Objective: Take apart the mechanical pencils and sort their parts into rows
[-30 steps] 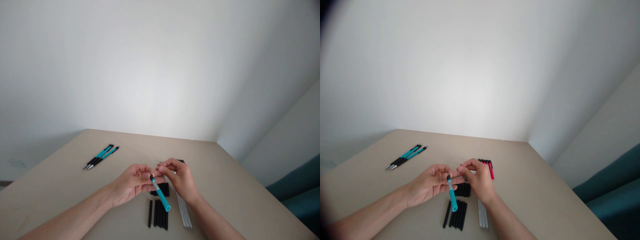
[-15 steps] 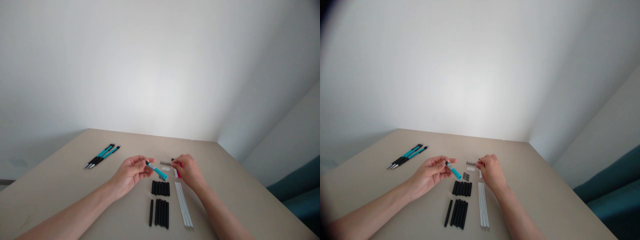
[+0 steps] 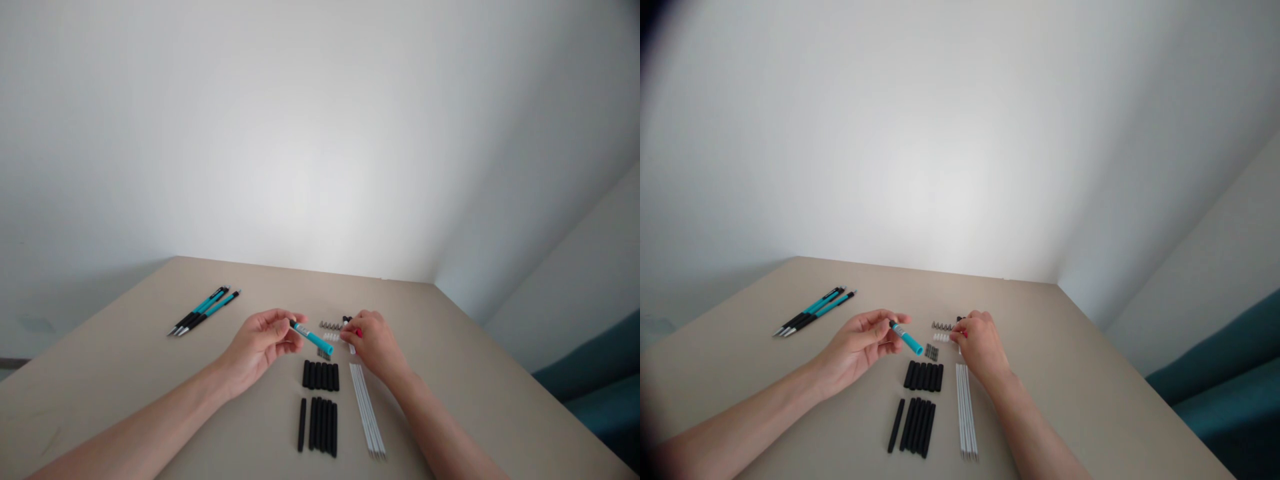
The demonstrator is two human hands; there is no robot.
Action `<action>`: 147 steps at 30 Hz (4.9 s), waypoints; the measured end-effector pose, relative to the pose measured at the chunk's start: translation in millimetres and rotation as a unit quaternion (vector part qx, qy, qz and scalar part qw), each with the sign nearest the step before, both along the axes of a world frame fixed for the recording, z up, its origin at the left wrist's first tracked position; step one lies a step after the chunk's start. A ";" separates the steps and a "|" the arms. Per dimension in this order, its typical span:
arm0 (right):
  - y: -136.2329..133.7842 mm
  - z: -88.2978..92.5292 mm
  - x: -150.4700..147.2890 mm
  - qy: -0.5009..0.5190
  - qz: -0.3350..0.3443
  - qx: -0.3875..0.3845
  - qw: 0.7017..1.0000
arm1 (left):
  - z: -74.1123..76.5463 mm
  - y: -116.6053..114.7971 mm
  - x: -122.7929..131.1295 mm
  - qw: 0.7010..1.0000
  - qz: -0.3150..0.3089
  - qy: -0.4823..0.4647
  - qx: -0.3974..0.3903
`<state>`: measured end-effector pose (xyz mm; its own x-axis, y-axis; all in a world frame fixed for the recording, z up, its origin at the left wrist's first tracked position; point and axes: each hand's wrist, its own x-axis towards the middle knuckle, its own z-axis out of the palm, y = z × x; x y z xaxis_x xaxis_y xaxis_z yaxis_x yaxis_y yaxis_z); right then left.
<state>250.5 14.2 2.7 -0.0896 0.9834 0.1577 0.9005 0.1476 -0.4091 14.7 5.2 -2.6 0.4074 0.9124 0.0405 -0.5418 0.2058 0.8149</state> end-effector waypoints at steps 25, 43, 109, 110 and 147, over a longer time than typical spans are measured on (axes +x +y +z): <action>-7.8 2.6 -2.9 -0.042 0.000 -0.020 0.999 | 2.7 -0.6 0.3 1.000 0.007 0.002 -0.009; -9.1 6.7 -3.4 0.001 0.007 0.025 1.000 | 1.1 0.6 1.4 0.999 0.012 0.031 0.010; 15.9 -7.6 68.9 -0.076 -0.154 -0.074 0.982 | -10.6 23.4 -8.8 0.818 0.147 0.486 0.270; 15.9 -8.0 69.5 -0.077 -0.157 -0.070 0.982 | -10.6 23.4 -8.9 0.816 0.147 0.487 0.273; 8.1 -4.6 12.0 0.027 -0.051 0.150 0.987 | -5.9 45.3 -71.2 0.492 0.278 0.818 0.108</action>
<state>262.5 22.3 -1.9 0.0242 0.8955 0.4445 0.8950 0.1787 -0.4087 -56.5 50.5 -8.5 -0.2530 0.9479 0.1938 0.9522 0.2085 0.2233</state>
